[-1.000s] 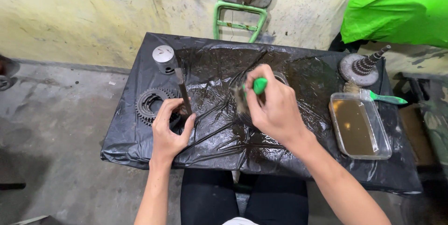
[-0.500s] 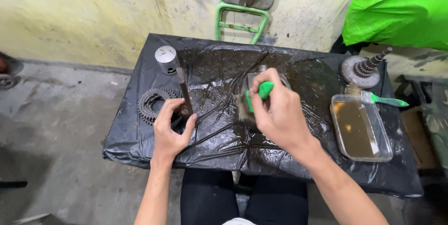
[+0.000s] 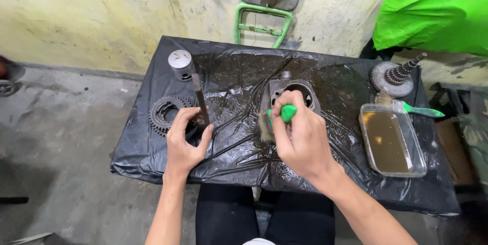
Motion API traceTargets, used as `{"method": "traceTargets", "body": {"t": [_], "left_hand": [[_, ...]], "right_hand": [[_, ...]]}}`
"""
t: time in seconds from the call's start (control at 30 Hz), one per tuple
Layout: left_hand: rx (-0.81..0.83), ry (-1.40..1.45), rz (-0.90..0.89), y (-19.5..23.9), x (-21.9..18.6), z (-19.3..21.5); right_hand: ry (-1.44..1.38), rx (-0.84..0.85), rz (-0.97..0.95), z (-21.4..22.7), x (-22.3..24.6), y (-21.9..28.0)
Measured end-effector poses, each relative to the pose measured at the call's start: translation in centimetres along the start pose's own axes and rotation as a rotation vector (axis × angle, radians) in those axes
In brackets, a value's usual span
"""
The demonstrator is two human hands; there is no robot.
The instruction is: Cleaning a motorcycle cylinder block using a brush and cleaning fluid on a workbench
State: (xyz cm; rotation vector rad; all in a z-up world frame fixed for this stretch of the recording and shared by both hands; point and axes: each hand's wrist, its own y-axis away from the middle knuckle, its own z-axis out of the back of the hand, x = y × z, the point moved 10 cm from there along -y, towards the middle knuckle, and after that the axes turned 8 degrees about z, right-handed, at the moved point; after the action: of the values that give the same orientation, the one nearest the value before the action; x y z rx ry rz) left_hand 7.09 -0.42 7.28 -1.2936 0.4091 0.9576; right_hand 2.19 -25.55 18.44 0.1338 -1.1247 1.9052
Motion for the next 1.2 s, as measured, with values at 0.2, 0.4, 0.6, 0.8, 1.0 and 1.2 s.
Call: {"method": "traceTargets", "body": {"t": [0.2,0.4,0.6,0.8,1.0,1.2], "left_hand": [[0.012,0.006,-0.011,0.0,-0.2,0.0],[0.002,0.005,0.000,0.1,0.2,-0.1],[0.076,-0.036,0.021,-0.3,-1.6,-0.6],[0.067,-0.055,0.003,0.0,-1.1,-0.5],[0.085,-0.057,0.009,-0.3,-1.5,-0.7],[0.087,-0.071,0.037,-0.3,-1.7,-0.7]], "right_hand": [[-0.040,-0.111,0.114,0.2,-0.7,-0.7],[-0.107,-0.133,-0.003,2.0,-0.6,3.6],[-0.230,-0.129,0.036,-0.9,-0.2,6.0],[-0.412,-0.352,-0.132,2.2,-3.2,11.9],[-0.215,-0.613,-0.234,7.5,-5.4,15.8],[-0.180,-0.725,-0.216,7.2,-1.7,14.1]]}}
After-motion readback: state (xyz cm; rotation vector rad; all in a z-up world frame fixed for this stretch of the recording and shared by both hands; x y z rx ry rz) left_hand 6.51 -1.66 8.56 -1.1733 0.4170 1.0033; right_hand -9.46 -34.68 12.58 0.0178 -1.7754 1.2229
